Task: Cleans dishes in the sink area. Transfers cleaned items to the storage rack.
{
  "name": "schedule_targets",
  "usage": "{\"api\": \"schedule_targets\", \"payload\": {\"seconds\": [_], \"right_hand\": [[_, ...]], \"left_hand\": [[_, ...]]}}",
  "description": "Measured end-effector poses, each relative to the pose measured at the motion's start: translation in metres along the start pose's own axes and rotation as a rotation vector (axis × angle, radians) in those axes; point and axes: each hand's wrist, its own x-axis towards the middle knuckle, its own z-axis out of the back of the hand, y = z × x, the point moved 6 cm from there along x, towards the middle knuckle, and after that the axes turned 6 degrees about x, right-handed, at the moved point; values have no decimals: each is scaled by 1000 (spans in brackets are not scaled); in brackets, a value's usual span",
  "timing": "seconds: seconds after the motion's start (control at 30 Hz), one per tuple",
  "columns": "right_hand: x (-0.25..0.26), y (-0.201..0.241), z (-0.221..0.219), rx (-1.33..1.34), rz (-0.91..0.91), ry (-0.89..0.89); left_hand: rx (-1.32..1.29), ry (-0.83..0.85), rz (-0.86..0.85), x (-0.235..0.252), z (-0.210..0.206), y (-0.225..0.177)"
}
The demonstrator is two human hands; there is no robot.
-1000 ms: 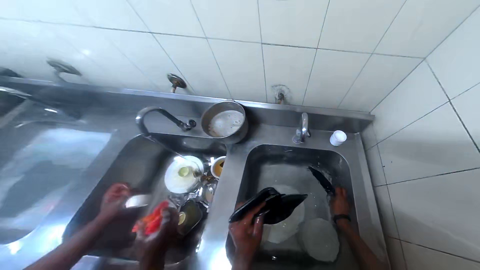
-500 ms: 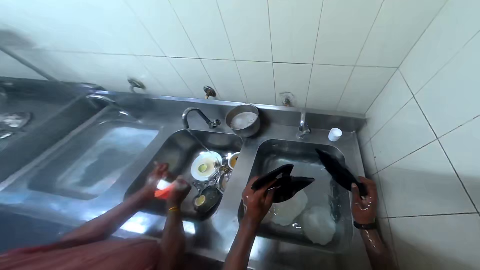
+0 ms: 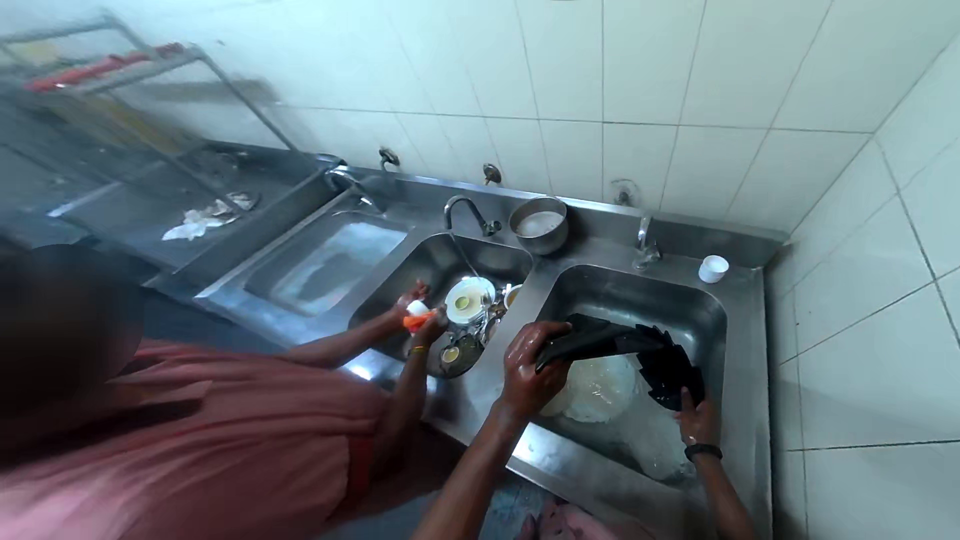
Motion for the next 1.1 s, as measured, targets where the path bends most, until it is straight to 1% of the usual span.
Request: {"api": "schedule_targets", "payload": {"seconds": [0.13, 0.2, 0.3, 0.37, 0.47, 0.5, 0.53, 0.57, 0.63, 0.7, 0.77, 0.87, 0.93, 0.97, 1.0, 1.07, 1.1], "right_hand": [[16, 20, 8, -107, 59, 60], [25, 35, 13, -131, 98, 73], [29, 69, 24, -75, 166, 49], [27, 84, 32, 33, 227, 16], [27, 80, 23, 273, 280, 31], [30, 72, 15, 295, 281, 45], [33, 63, 9, 262, 276, 66], [38, 56, 4, 172, 268, 88], [43, 55, 0, -2, 243, 122], [35, 62, 5, 11, 220, 120], [25, 85, 24, 121, 259, 56], [5, 119, 52, 456, 460, -102], [0, 120, 51, 617, 527, -183], [4, 114, 45, 617, 505, -220], [9, 103, 36, 542, 449, -232], [12, 75, 21, 226, 302, -170], [7, 66, 18, 98, 273, -146]], "left_hand": [[28, 48, 82, 4, -3, -7], [53, 74, 87, 0, -6, -8], [84, 114, 67, -8, -12, -5], [79, 140, 67, -14, -15, -2], [67, 198, 80, -20, -19, 6], [54, 218, 88, -23, -21, 8], [42, 237, 96, -23, -22, 10], [35, 243, 93, -21, -23, 10], [14, 214, 63, -11, -19, 10], [-13, 163, 42, 4, -3, 3], [-33, 77, 41, 23, 17, -10], [-27, -119, -6, 44, 43, -27], [-56, -117, 15, 39, 39, -23], [-85, -74, 41, 28, 28, -14], [-98, -26, 63, 14, 14, -2], [-58, 87, 122, -23, -14, 17], [-27, 136, 142, -39, -21, 19]]}}
